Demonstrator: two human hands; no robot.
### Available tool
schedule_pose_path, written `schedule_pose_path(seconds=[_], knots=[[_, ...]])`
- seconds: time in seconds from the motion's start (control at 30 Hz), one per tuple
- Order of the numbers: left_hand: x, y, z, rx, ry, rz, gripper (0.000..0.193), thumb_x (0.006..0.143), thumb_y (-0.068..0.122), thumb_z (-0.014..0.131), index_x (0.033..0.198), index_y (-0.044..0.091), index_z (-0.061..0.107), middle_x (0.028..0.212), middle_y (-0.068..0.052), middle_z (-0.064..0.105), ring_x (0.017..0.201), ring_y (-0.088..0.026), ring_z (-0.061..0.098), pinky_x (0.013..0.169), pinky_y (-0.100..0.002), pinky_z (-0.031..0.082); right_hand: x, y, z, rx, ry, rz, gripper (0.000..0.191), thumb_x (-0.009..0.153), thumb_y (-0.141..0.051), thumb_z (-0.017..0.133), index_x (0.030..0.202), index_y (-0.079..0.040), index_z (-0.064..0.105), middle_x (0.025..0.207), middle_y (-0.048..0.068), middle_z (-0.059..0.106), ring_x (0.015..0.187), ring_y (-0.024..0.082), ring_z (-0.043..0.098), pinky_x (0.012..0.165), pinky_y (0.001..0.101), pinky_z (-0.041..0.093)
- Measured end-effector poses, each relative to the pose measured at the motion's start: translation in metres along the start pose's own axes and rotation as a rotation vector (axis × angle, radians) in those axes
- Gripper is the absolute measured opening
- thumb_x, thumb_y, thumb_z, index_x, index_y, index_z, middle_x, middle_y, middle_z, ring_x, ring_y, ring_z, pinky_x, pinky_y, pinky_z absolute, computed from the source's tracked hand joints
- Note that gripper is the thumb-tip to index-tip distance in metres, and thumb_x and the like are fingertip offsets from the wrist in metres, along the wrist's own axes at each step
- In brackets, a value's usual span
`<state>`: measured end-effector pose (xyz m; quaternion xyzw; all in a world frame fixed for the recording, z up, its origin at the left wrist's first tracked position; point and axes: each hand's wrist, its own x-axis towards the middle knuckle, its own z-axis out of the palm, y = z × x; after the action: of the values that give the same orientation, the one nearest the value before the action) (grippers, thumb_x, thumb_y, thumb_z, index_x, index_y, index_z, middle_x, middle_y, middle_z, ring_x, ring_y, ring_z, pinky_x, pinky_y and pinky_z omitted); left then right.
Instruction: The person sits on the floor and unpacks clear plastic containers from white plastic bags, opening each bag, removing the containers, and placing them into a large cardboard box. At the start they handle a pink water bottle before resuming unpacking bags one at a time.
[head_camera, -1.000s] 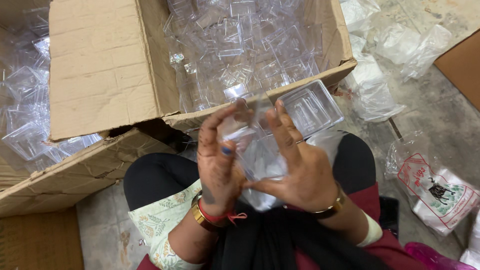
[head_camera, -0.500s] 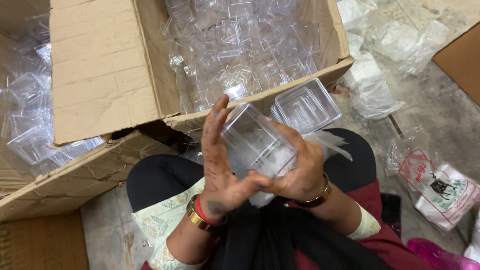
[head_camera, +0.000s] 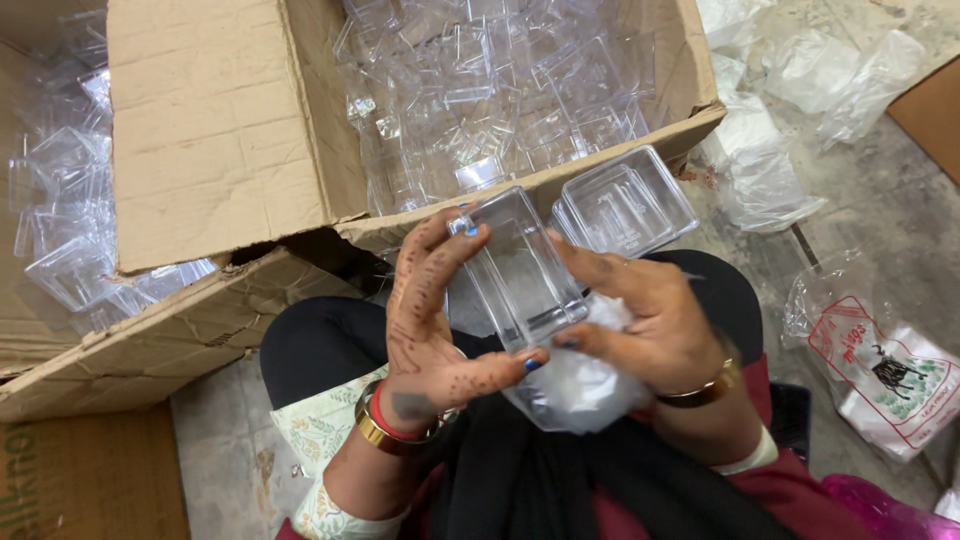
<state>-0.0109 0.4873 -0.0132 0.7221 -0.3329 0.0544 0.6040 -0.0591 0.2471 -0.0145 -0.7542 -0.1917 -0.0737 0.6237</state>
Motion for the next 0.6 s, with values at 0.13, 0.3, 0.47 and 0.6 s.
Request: schedule_pose_path(seconds=[0.13, 0.3, 0.47, 0.6], knots=[[0.0, -0.007, -0.004, -0.607, 0.114, -0.194, 0.096, 0.079, 0.022, 0.094, 0.159, 0.008, 0.043, 0.157, -0.015, 0.049, 0.143, -0.027, 0.051, 0.126, -0.045, 0.04, -0.004, -0.001, -0.022, 0.154, -0.144, -0.064, 0.039, 0.091, -0.002, 0.067, 0.13, -0.002, 0.066, 0.138, 0.025, 0.067, 0.124, 0.03, 0.07, 0.104, 0.0364, 0.052], [0.0, -0.012, -0.009, -0.604, 0.117, -0.2, 0.095, 0.08, 0.018, 0.093, 0.16, 0.005, 0.043, 0.156, -0.013, 0.05, 0.142, -0.026, 0.052, 0.125, -0.044, 0.041, -0.008, -0.003, -0.026, 0.218, -0.153, -0.056, 0.047, 0.098, -0.003, 0.072, 0.143, -0.001, 0.064, 0.149, 0.022, 0.066, 0.14, 0.029, 0.067, 0.119, 0.0376, 0.049], [-0.005, -0.01, -0.003, -0.594, -0.029, -0.179, 0.091, 0.078, 0.013, 0.094, 0.155, 0.002, 0.046, 0.152, -0.008, 0.045, 0.145, -0.024, 0.046, 0.127, -0.04, 0.034, 0.0, 0.007, -0.002, 0.263, -0.046, -0.107, 0.102, 0.078, -0.03, 0.092, 0.16, -0.004, 0.038, 0.157, 0.02, 0.051, 0.147, 0.025, 0.051, 0.12, 0.0361, 0.041], [-0.004, -0.007, 0.001, -0.56, -0.073, -0.216, 0.092, 0.076, 0.017, 0.096, 0.153, 0.003, 0.048, 0.156, -0.006, 0.041, 0.149, -0.026, 0.048, 0.129, -0.044, 0.038, 0.002, 0.009, 0.005, 0.059, -0.006, -0.131, 0.104, 0.078, -0.035, 0.092, 0.161, -0.005, 0.037, 0.158, 0.02, 0.055, 0.145, 0.027, 0.055, 0.122, 0.0373, 0.043]])
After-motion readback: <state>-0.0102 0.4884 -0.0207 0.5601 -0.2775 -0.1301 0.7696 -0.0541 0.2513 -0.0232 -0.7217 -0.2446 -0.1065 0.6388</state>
